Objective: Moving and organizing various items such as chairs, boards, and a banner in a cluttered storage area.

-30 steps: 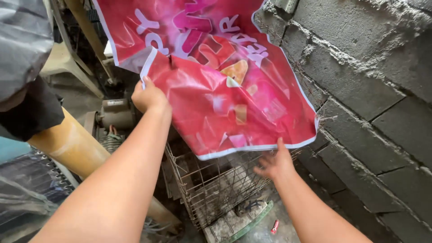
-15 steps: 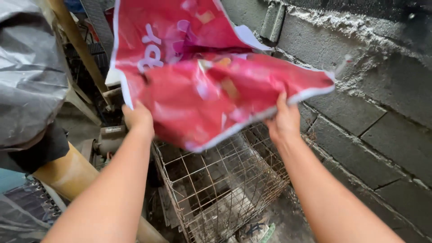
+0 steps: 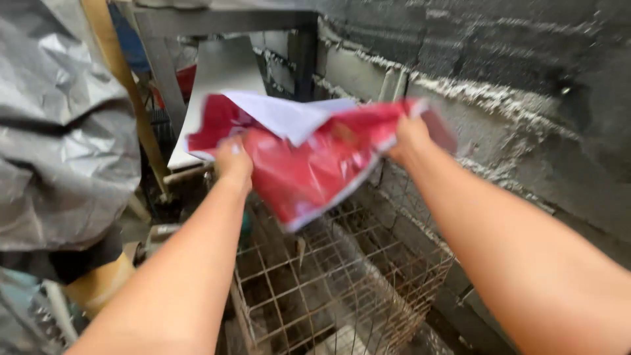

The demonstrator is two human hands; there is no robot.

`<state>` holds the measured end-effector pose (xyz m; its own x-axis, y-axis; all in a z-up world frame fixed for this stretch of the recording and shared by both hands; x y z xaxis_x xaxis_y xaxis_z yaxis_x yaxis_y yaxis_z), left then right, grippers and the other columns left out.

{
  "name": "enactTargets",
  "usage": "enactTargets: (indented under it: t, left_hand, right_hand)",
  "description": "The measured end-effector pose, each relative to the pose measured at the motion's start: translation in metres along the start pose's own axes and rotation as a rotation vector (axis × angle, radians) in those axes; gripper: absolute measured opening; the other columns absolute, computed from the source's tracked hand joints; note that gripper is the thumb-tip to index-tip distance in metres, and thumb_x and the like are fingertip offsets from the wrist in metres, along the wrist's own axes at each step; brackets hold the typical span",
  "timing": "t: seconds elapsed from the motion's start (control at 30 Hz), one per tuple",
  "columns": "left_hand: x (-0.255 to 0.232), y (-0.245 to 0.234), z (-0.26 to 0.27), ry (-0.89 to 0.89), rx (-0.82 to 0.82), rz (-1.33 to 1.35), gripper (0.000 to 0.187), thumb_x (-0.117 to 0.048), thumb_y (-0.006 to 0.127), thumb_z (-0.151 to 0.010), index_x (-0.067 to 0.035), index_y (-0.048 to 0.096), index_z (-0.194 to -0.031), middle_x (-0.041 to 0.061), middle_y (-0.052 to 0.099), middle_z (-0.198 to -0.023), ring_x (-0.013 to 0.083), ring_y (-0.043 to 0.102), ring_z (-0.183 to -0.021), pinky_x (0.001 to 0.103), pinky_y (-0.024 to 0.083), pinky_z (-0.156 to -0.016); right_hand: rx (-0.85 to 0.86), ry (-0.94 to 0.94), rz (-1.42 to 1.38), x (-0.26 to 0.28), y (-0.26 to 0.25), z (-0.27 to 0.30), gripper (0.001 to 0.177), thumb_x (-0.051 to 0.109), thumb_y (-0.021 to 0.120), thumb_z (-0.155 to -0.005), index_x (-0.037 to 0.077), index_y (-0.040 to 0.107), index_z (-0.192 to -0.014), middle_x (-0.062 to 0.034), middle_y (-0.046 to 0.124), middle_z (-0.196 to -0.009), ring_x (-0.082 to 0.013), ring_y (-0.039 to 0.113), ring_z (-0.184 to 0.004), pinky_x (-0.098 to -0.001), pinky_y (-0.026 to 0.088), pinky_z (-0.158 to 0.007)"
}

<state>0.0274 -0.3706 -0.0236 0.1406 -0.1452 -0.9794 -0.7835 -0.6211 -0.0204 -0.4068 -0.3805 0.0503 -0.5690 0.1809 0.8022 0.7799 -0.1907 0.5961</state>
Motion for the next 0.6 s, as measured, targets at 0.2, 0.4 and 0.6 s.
enactTargets:
  t: [0.2, 0.4, 0.6]
  left_hand:
    - [-0.200, -0.030, 0.034, 0.652, -0.212, 0.263, 0.037, 0.005, 0.051, -0.103, -0.006, 0.062, -0.136, 0.013, 0.070, -0.135, 0.0245, 0.066, -0.128, 0.035, 0.050, -0.111]
    - [0.004, -0.039, 0.062, 0.216, -0.195, 0.057, 0.055, 0.007, 0.048, -0.094, -0.009, 0.054, -0.146, 0.021, 0.062, -0.137, 0.0312, 0.061, -0.126, 0.040, 0.049, -0.105]
    - [0.071, -0.059, 0.105, -0.171, -0.037, -0.406, 0.054, -0.011, 0.054, -0.097, -0.006, 0.043, -0.149, 0.026, 0.065, -0.130, 0.0387, 0.066, -0.117, 0.045, 0.050, -0.100]
  right_hand:
    - [0.345, -0.341, -0.003, 0.106, 0.077, -0.001, 0.030, 0.024, 0.042, -0.112, 0.018, 0.045, -0.141, -0.0140, 0.055, -0.143, -0.0385, 0.061, -0.127, -0.0668, 0.051, -0.104]
    - [-0.070, 0.060, -0.075, -0.039, -0.070, 0.049, 0.034, 0.018, 0.033, -0.108, 0.018, 0.041, -0.141, -0.0098, 0.052, -0.143, -0.0337, 0.060, -0.126, -0.0648, 0.049, -0.103]
    - [-0.134, 0.267, -0.028, -0.103, -0.155, 0.062, 0.027, 0.011, 0.035, -0.109, 0.012, 0.047, -0.133, -0.0132, 0.063, -0.129, -0.0325, 0.069, -0.110, -0.0635, 0.055, -0.093]
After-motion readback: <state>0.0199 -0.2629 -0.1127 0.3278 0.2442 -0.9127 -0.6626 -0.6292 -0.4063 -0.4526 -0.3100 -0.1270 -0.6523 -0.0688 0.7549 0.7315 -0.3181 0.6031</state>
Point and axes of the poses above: each hand's wrist, its own z-axis away from the middle knuckle, its own y-axis out of the palm, x = y × z, the point moved 7 cm from there along -z, towards the middle knuckle
